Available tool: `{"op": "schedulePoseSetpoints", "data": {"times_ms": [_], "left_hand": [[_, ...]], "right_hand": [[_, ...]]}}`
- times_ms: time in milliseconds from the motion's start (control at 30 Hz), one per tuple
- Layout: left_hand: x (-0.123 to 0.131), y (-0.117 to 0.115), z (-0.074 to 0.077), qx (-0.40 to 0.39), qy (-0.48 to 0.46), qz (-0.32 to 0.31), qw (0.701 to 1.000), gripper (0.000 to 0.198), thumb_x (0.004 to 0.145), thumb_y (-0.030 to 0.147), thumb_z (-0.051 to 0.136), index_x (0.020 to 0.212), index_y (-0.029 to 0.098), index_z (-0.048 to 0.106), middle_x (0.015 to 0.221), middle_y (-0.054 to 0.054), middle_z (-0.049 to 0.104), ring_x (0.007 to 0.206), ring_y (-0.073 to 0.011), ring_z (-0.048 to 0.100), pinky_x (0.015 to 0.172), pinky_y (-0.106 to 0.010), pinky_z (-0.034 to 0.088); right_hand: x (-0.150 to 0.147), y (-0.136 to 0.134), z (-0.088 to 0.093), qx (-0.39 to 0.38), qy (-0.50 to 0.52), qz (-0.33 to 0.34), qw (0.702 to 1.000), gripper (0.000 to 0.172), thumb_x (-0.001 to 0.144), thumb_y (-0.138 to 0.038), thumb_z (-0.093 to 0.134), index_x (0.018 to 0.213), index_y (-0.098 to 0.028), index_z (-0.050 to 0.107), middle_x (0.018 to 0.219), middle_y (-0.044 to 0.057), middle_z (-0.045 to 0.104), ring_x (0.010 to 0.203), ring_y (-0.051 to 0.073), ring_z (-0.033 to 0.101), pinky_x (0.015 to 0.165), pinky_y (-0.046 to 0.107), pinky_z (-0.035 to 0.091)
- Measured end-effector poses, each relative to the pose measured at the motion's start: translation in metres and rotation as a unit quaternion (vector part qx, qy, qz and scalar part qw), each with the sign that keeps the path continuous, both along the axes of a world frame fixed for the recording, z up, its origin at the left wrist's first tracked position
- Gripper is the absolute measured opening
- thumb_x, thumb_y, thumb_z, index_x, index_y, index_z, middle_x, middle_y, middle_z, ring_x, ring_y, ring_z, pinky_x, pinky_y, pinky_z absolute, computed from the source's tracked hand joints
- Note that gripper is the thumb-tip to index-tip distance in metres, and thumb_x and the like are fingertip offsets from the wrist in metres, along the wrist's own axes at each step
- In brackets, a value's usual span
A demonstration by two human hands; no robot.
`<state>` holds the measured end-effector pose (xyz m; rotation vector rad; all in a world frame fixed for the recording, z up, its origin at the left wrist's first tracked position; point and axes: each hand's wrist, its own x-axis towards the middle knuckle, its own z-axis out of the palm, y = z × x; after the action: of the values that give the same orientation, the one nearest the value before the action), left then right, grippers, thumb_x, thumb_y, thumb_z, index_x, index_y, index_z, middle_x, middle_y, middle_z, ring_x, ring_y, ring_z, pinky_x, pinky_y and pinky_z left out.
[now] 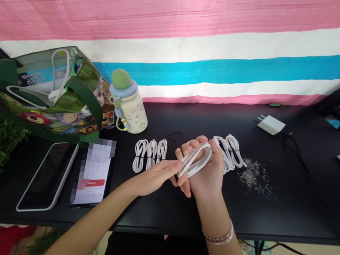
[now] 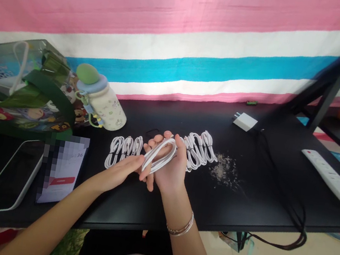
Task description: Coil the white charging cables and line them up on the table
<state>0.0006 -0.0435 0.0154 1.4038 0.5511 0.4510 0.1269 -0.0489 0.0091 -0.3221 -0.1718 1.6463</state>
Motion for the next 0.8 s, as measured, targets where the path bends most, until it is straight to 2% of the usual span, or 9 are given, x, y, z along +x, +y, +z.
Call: {"op": "schedulePoseSetpoints", "data": {"times_ms": [167,400,633,800], "left_hand": [[0.0013,0.0019,0.0008,0.015,0.016,0.036,0.999,0.051,0.088,0.057,0.031,0.054,0.020,0.042,0.058,-0.002,0.061,0.063,-0.0146,0.056,0.072,-0.027,0.042],[0.0034,0.0027,-0.0014,0.043,0.039,0.075,0.996,0.048,0.086,0.048,0.031,0.046,0.021,0.038,0.051,-0.002,0.056,0.059,-0.0143,0.051,0.070,-0.028,0.041],[0.0019,0.0013,-0.0033,0.100,0.045,0.118,0.987,0.048,0.087,0.045,0.032,0.046,0.022,0.036,0.052,-0.002,0.055,0.059,-0.0144,0.048,0.072,-0.029,0.040],[0.0012,0.0015,-0.0019,0.138,0.071,0.140,0.978,0.047,0.088,0.044,0.030,0.047,0.022,0.035,0.052,-0.002,0.055,0.060,-0.0151,0.048,0.075,-0.030,0.041]], "right_hand": [[-0.0008,-0.0009,-0.0003,-0.002,-0.039,-0.015,0.999,0.011,0.071,-0.035,0.066,0.073,-0.024,0.064,0.070,-0.006,0.069,0.066,0.010,0.065,0.068,0.025,0.052],[-0.0013,-0.0006,-0.0024,0.011,-0.049,-0.004,0.999,0.016,0.077,-0.039,0.062,0.072,-0.023,0.063,0.067,-0.005,0.066,0.068,0.011,0.065,0.068,0.026,0.052],[-0.0004,0.0001,-0.0037,-0.034,-0.044,-0.001,0.998,0.013,0.073,-0.036,0.064,0.072,-0.023,0.064,0.066,-0.006,0.067,0.068,0.011,0.066,0.066,0.025,0.054],[0.0008,0.0020,-0.0055,-0.064,-0.090,0.010,0.994,0.010,0.073,-0.032,0.065,0.073,-0.021,0.066,0.071,-0.004,0.070,0.068,0.014,0.066,0.069,0.029,0.054]]}}
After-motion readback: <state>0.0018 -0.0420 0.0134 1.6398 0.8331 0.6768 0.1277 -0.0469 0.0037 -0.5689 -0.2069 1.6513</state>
